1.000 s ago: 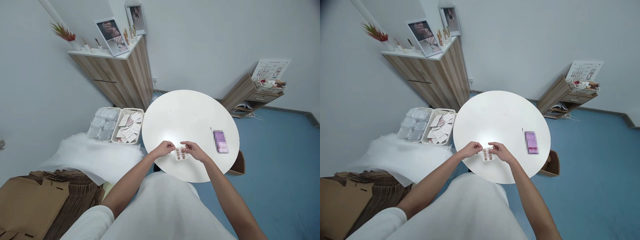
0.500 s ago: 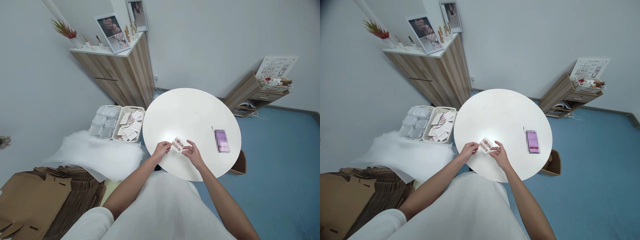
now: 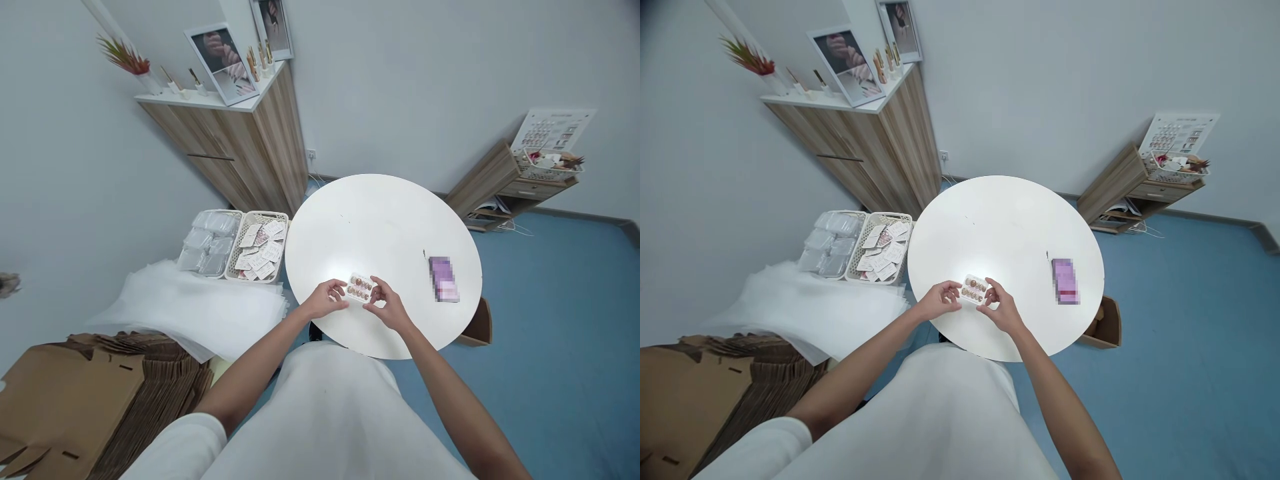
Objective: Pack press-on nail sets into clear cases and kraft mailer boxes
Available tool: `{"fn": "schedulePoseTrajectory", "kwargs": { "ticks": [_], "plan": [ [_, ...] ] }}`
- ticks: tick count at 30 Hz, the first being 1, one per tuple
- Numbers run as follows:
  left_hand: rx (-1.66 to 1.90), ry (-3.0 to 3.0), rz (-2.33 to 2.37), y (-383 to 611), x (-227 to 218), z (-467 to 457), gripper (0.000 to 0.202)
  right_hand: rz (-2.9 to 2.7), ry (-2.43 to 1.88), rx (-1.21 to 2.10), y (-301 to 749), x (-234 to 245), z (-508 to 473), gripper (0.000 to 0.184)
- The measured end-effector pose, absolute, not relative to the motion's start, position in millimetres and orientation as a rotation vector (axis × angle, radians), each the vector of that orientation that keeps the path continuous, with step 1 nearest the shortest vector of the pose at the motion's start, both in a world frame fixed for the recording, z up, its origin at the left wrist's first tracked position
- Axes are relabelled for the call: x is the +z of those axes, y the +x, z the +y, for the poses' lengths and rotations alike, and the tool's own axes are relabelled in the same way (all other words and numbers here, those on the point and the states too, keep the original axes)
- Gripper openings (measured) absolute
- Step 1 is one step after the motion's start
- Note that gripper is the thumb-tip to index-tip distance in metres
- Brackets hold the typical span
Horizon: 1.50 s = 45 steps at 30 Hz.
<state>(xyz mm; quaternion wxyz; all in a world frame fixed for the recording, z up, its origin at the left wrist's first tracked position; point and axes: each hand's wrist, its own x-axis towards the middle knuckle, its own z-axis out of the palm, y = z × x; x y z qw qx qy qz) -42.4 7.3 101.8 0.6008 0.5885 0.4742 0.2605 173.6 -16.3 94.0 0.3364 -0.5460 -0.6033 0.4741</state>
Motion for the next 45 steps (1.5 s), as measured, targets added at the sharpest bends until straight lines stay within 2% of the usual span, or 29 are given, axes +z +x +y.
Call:
{"fn": "schedulePoseTrajectory", "kwargs": {
  "ticks": [2,4,8,15,22,30,45],
  "plan": [
    [0.578,1.636,1.112,-49,108,12,0.08,-1.621,-1.39,1.258,180,98,-13,0.069],
    [0.569,1.838,1.117,-51,113,16,0.091,-1.654,-1.377,1.275,184,100,-10,0.069],
    [0.521,1.976,1.115,-48,114,19,0.087,-1.689,-1.378,1.298,186,99,-9,0.07],
    [0.496,2.009,1.187,-52,108,16,0.067,-1.777,-1.377,1.317,178,94,-7,0.07],
    [0.464,2.058,1.31,-69,100,14,0.068,-1.976,-1.42,1.165,156,85,2,0.069],
    [0.351,2.017,1.442,-103,71,15,0.065,-2.238,-1.442,1.042,119,60,19,0.066],
    [0.052,2.075,1.779,-132,22,78,0.058,-2.459,-1.707,0.709,46,0,86,0.063]
  ]
}}
